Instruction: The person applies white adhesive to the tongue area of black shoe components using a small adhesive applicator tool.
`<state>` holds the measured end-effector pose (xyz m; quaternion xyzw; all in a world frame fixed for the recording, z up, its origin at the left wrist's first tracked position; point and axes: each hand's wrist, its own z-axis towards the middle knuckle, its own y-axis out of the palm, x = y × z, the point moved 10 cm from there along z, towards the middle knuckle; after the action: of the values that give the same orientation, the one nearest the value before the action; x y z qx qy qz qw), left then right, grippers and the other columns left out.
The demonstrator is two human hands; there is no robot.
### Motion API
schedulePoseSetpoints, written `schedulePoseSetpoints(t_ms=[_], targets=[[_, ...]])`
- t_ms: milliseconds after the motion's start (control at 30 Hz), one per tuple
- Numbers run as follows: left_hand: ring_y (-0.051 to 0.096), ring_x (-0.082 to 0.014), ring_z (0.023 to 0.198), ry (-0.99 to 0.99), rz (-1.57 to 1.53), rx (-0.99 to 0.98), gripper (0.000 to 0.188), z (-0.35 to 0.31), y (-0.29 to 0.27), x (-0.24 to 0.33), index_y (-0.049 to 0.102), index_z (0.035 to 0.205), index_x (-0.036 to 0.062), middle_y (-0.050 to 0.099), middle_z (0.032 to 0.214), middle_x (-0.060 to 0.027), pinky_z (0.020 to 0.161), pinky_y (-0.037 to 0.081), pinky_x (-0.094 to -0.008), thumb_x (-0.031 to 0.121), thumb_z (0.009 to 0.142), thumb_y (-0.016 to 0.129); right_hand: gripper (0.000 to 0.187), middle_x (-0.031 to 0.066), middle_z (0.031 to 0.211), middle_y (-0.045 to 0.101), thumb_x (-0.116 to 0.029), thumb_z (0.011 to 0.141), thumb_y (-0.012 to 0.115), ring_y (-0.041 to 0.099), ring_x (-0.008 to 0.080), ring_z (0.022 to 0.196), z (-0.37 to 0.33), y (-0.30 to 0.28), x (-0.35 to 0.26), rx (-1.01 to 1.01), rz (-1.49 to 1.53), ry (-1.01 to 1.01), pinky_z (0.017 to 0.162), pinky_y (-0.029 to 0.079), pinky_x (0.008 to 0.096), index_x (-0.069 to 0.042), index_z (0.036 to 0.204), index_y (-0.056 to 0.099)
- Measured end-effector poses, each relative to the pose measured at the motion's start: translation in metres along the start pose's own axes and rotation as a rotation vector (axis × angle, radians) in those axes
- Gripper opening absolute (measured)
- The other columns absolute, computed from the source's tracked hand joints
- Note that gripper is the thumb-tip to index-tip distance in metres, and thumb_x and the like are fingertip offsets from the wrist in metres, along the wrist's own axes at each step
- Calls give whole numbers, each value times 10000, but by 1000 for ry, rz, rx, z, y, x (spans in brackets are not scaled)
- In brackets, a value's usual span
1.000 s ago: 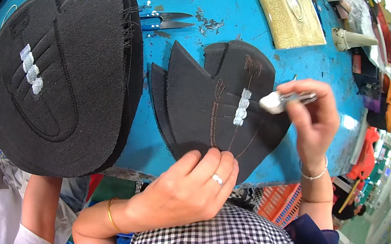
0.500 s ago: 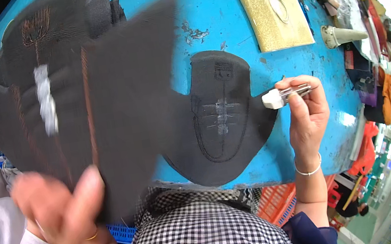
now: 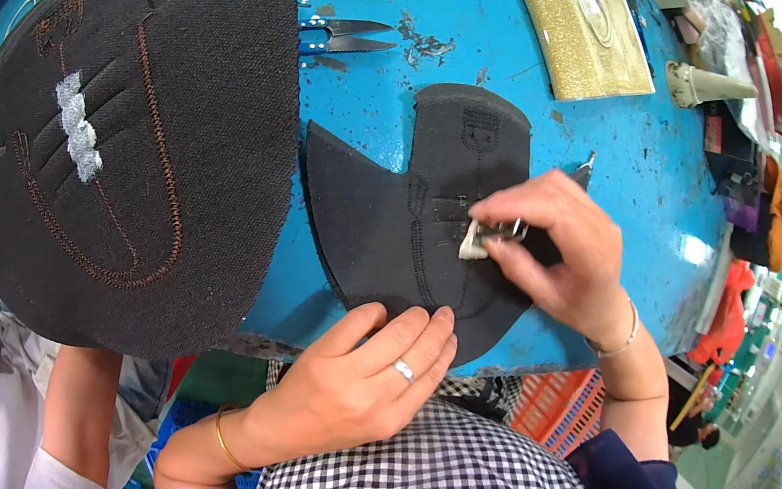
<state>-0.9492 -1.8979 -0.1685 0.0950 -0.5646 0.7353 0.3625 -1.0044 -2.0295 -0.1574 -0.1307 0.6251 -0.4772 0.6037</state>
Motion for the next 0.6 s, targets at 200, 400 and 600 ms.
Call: schedulePoseSetpoints(t_ms=[200, 400, 600], targets=[[626, -227, 984, 101, 97, -4, 296, 8, -4, 11, 719, 967, -56, 698, 1037, -151, 775, 521, -302, 159, 812, 590, 331, 87, 933, 711, 29, 722, 804, 657, 260, 796, 15, -14, 16, 156, -103, 17, 681, 518, 332, -43, 1023, 685], [672, -199, 911, 55, 78, -19, 230, 11, -3, 7, 737, 992, 30, 712, 1103, -121, 747, 545, -306, 145, 833, 617, 328, 89, 926, 717, 26, 725, 800, 656, 227, 783, -5, 2, -2, -50, 29, 29, 679, 519, 324, -32, 1027, 689], [621, -144, 779, 67, 10, 45, 233, 19, -2, 5, 744, 972, 40, 646, 867, -32, 665, 505, -270, 149, 791, 646, 235, 155, 1081, 697, 28, 916, 640, 661, 189, 950, -32, -40, 41, 324, 481, 322, 859, 526, 315, 8, 1141, 575]])
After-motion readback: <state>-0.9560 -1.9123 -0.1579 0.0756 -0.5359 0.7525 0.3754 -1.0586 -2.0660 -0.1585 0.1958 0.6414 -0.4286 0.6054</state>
